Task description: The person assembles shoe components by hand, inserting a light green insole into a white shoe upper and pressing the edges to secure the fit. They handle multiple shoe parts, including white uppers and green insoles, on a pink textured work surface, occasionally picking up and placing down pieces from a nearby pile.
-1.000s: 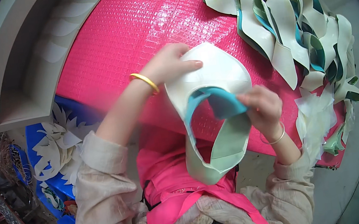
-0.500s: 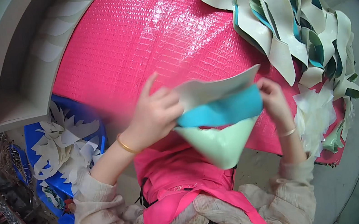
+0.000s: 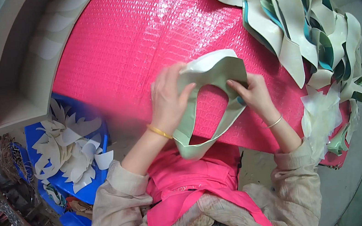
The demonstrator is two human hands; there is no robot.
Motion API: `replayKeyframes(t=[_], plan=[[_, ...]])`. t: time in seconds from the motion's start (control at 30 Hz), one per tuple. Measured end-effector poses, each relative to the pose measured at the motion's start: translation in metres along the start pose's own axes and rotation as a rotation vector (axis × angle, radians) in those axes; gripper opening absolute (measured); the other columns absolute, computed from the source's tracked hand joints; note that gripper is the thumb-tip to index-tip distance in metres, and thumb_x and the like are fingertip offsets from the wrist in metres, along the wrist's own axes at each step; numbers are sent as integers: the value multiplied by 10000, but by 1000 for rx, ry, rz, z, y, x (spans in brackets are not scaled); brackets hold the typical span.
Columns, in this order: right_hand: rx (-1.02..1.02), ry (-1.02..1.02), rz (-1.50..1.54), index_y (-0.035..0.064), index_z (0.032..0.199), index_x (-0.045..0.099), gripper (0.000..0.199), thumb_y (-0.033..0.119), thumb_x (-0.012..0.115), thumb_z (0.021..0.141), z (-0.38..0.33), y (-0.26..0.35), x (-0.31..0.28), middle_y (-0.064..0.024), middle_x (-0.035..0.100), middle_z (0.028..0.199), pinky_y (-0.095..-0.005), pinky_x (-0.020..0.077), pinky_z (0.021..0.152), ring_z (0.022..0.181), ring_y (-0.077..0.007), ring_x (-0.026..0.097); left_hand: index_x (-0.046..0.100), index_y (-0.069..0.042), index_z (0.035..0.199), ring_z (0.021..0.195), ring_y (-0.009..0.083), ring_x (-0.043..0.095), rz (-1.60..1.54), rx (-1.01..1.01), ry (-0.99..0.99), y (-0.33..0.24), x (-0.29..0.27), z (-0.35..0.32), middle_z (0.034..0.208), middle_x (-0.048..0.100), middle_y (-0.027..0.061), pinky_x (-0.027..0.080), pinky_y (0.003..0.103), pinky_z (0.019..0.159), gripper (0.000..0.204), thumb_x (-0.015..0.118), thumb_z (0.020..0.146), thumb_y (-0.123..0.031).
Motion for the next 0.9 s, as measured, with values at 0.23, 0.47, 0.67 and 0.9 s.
replayKeyframes(t=[0.23,0.47,0.67,0.9], plan=[[-148,-1,210,15,841,652,161,105,687,711,54,48,-5,-93,632,694,-271,489,621,640,-151,615,575,-61,637,582,212,516,85,452,760,-22,-43,-65,570,505,49,424,377,733,227,669,740,-240],[-329,115,-144,44,930,603,307,134,724,663,61,33,-14,-80,603,859,-317,446,760,854,-174,575,608,7,754,712,298,575,-410,-74,335,-3,-13,-117,651,552,123,446,353,737,122,544,808,-81],[-703,420,-805,59,997,506,490,124,737,570,59,93,32,-110,548,988,-422,368,886,944,-287,519,502,59,1093,1008,337,481,198,82,301,-35,7,-104,1140,473,194,425,388,850,319,538,808,-81],[-424,1069,-515,2,898,523,337,48,666,597,67,96,29,-125,579,741,-376,444,642,737,-293,579,474,71,1122,1077,343,413,377,101,336,-33,12,-106,1182,441,200,394,383,896,380,550,782,-82]])
Point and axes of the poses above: each hand's wrist, its own z-axis towards the middle knuckle, its own x-axis out of the palm, y = z × x, the point moved 1 cm from there along z, towards the middle knuckle
